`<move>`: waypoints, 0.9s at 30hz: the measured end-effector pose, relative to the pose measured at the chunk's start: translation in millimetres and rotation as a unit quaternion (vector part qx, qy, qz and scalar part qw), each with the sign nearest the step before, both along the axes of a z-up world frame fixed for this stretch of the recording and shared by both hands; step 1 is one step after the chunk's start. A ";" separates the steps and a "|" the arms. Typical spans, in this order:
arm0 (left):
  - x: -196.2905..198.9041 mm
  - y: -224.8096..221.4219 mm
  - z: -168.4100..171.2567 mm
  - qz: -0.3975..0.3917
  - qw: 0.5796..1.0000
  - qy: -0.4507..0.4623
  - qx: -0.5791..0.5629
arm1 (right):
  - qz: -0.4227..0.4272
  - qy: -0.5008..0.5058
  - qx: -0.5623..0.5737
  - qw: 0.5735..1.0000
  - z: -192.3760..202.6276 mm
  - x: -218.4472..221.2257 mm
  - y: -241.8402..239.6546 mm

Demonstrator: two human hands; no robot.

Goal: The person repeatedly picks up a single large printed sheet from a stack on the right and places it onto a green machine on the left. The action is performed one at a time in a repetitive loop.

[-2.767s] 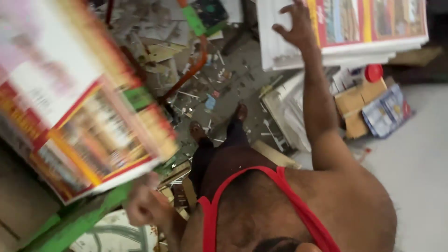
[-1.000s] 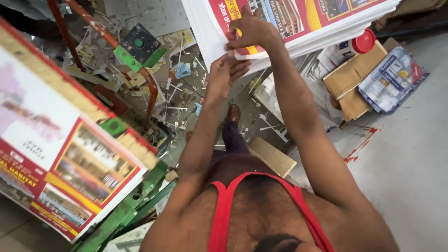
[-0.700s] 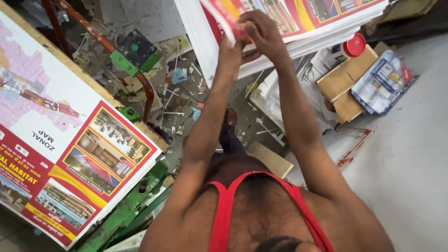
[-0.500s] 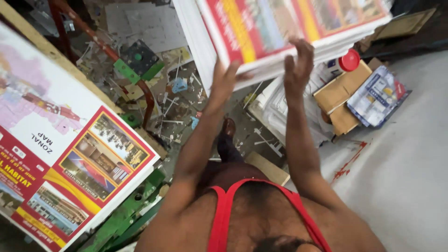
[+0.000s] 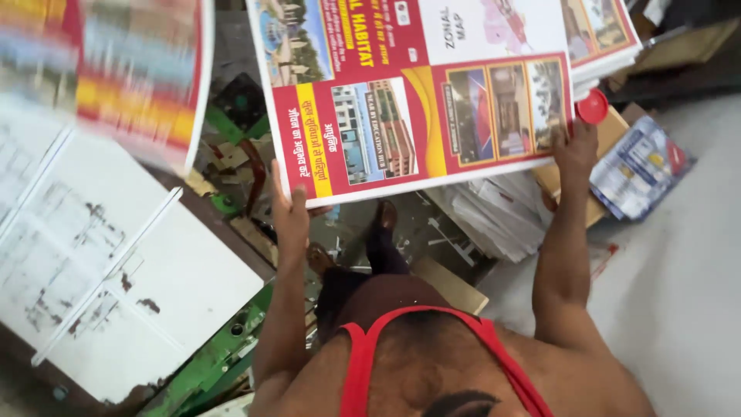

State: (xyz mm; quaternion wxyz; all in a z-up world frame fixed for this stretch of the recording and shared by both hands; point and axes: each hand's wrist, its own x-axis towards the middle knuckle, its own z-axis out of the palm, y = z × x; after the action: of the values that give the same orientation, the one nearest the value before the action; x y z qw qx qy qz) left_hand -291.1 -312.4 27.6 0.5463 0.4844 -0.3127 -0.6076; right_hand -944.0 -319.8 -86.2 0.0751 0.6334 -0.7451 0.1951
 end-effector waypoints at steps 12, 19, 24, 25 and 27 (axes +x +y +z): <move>129.6 18.1 69.5 0.029 0.990 -0.136 -0.036 | 0.006 -0.705 0.203 0.680 48.1 82.7 24.5; 237.6 124.8 89.7 0.115 0.908 -0.373 -0.153 | 0.163 -0.614 0.108 0.765 66.3 229.5 9.6; 315.9 217.9 47.5 0.287 0.913 -0.290 0.009 | 0.284 -0.630 0.118 0.714 101.1 377.6 -25.1; 332.2 230.8 32.8 0.297 0.910 -0.290 0.009 | 0.293 -0.628 0.122 0.711 105.2 408.3 -33.4; 362.4 255.3 4.1 0.356 0.918 -0.170 0.028 | 0.346 -0.621 0.125 0.692 114.6 468.1 -47.5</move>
State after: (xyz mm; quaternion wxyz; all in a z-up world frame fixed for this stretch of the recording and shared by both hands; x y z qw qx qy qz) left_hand 71.4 -57.2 31.7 0.6510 0.6752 -0.1905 -0.2898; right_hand -475.9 -367.3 28.4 -0.5572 0.5845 -0.3672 0.4615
